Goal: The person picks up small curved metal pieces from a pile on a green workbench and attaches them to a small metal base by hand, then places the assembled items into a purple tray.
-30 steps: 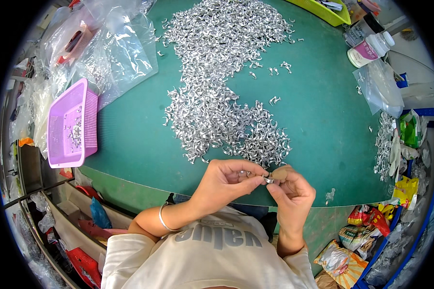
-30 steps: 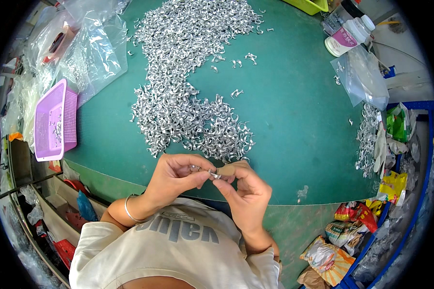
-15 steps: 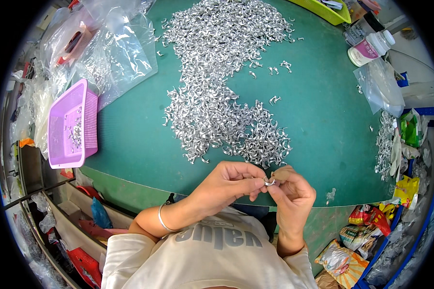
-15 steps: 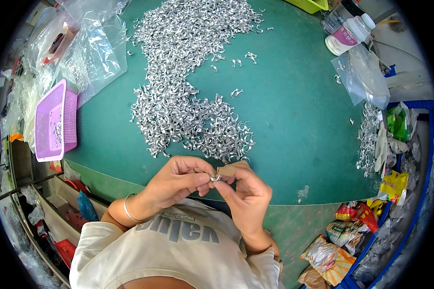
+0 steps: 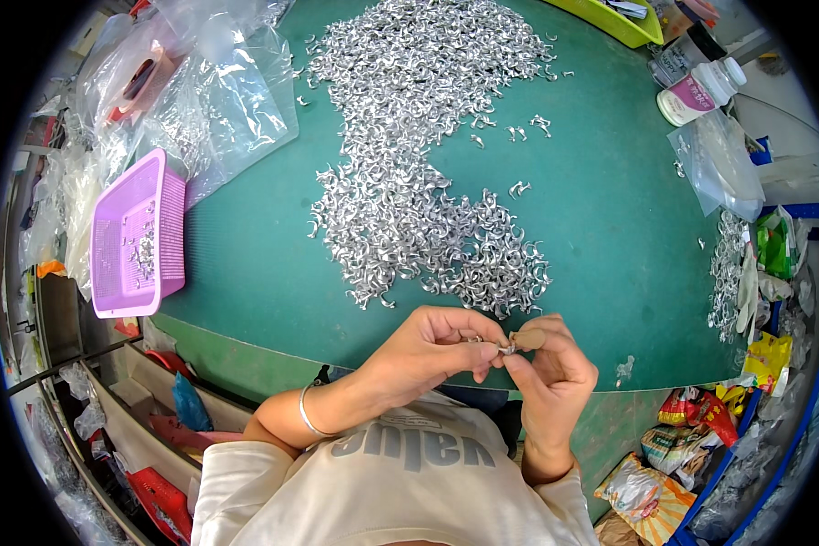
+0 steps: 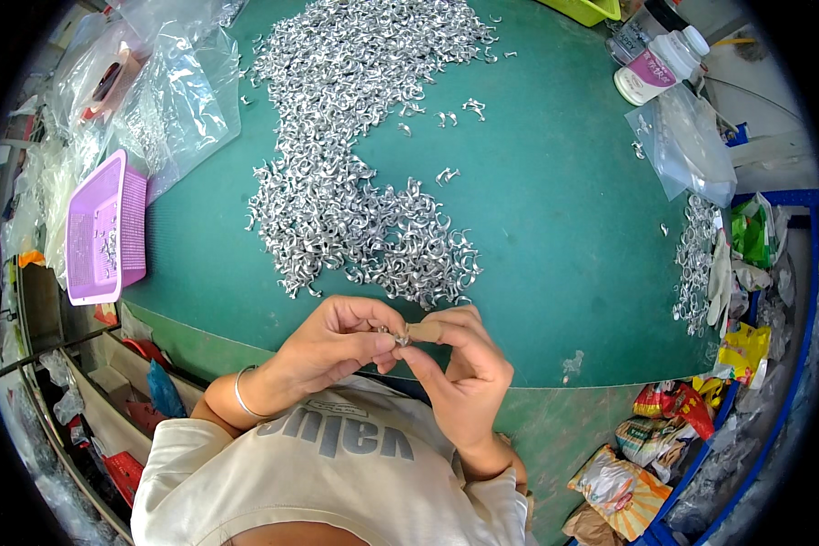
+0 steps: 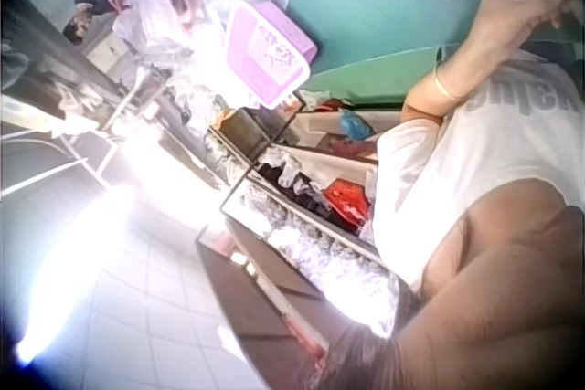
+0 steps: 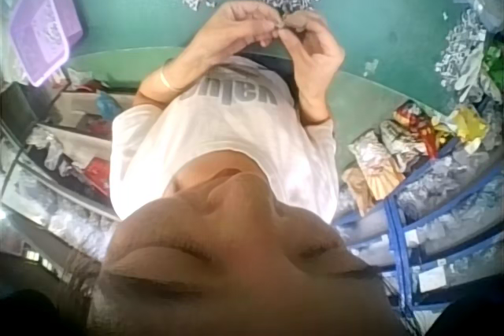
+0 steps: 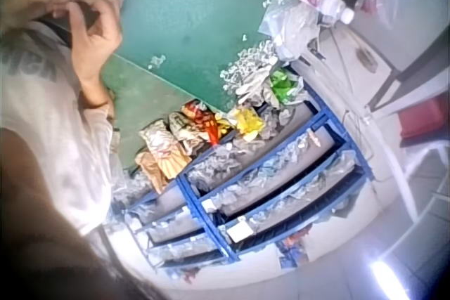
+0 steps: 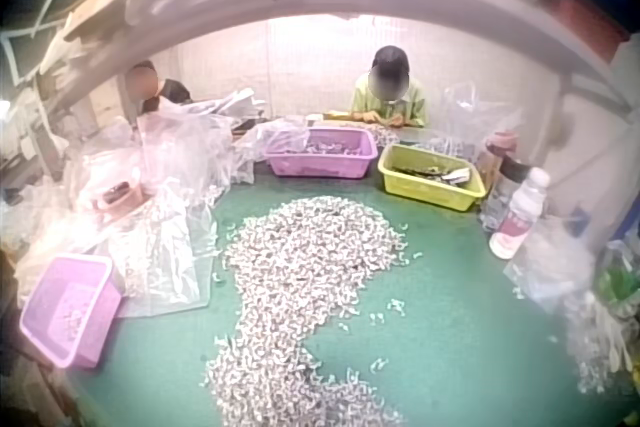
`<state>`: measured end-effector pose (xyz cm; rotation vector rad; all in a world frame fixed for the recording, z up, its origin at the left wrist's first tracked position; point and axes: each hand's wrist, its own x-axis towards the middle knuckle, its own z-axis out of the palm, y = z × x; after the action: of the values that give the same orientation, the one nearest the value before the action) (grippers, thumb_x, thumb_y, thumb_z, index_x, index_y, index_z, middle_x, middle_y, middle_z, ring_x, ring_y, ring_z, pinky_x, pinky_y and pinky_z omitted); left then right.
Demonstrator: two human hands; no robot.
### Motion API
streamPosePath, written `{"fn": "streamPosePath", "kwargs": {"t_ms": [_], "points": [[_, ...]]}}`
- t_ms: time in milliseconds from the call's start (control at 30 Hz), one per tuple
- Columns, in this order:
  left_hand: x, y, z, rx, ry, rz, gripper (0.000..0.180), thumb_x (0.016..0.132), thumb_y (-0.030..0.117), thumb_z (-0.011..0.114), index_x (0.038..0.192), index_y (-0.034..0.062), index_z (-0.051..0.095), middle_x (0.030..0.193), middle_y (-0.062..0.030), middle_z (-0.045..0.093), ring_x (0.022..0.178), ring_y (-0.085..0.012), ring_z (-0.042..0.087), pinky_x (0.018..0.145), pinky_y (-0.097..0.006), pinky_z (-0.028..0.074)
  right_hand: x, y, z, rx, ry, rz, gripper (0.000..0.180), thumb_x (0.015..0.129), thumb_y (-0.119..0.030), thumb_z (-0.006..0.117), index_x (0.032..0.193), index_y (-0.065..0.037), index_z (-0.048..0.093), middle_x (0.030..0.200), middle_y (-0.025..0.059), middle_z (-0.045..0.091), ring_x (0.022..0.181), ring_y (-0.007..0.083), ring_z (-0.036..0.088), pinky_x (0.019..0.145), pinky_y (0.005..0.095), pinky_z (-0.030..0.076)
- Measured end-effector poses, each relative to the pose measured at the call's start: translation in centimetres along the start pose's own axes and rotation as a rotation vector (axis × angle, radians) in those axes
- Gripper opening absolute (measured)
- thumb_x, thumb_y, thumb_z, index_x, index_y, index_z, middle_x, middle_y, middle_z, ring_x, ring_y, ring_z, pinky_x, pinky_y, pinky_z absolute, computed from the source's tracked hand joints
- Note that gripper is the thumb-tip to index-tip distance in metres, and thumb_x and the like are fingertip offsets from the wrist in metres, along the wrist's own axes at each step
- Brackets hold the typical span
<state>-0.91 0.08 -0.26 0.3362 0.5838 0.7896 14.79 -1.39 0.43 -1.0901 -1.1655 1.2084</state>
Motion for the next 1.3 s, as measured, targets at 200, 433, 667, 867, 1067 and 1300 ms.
{"fn": "streamPosePath", "kwargs": {"t_ms": [200,433,667,867,1067,1300], "points": [[0.1,-0.1,-0.2,-0.032,0.036,-0.005,0.011,0.084,0.005,0.052,0.092,-0.0021,0.057,0.085,-0.0095,0.059,0.071,-0.0120,0.054,0.066,-0.025,0.046,0.4,1.0,-1.4,-0.040,0.099,0.044,0.017,0.069,0.011,0.063,0.084,0.006,0.059,0.087,0.0112,0.058,0.079,0.0171,0.050,0.071,0.0272,0.041],[0.4,-0.6,-0.4,-0.022,0.086,0.078,0.013,0.083,0.002,0.051,0.095,-0.0004,0.054,0.091,-0.0087,0.057,0.079,-0.0117,0.053,0.075,-0.027,0.046,2.7,2.2,-4.8,-0.904,0.208,-0.125,0.019,0.071,0.002,0.063,0.090,-0.002,0.062,0.090,0.0087,0.058,0.080,0.0206,0.051,0.073,0.0295,0.040],[0.8,-0.7,-0.4,0.061,0.184,0.139,0.019,0.083,0.003,0.052,0.101,-0.0008,0.055,0.087,-0.0036,0.053,0.081,-0.0110,0.050,0.073,-0.024,0.041,3.9,3.6,-4.0,-1.144,0.131,-0.233,0.014,0.070,-0.003,0.065,0.084,-0.005,0.061,0.084,0.0047,0.057,0.080,0.0221,0.050,0.074,0.0320,0.035],[1.7,-0.6,0.0,0.265,0.222,0.141,0.020,0.086,0.009,0.054,0.103,-0.0017,0.056,0.084,-0.0028,0.054,0.075,-0.0095,0.047,0.067,-0.022,0.039,2.6,1.5,-3.1,-0.842,0.105,-0.287,0.011,0.069,0.006,0.062,0.078,-0.001,0.059,0.077,0.0074,0.061,0.073,0.0220,0.055,0.070,0.0302,0.037],[2.6,-0.8,0.1,0.280,0.168,0.120,0.021,0.090,0.009,0.046,0.105,-0.0025,0.055,0.082,-0.0044,0.056,0.060,-0.0067,0.041,0.054,-0.020,0.035,2.4,2.2,-3.7,-0.914,0.248,-0.236,0.011,0.071,0.005,0.061,0.080,0.000,0.057,0.079,0.0082,0.061,0.074,0.0230,0.055,0.069,0.0308,0.039],[1.8,-1.2,-1.0,0.301,0.212,0.136,0.020,0.090,0.007,0.044,0.104,-0.0022,0.056,0.080,-0.0055,0.057,0.059,-0.0063,0.040,0.052,-0.019,0.033,1.6,1.8,-4.9,-1.029,0.111,-0.160,0.020,0.067,-0.001,0.066,0.086,-0.005,0.063,0.086,0.0064,0.057,0.080,0.0228,0.050,0.072,0.0315,0.035]]}}
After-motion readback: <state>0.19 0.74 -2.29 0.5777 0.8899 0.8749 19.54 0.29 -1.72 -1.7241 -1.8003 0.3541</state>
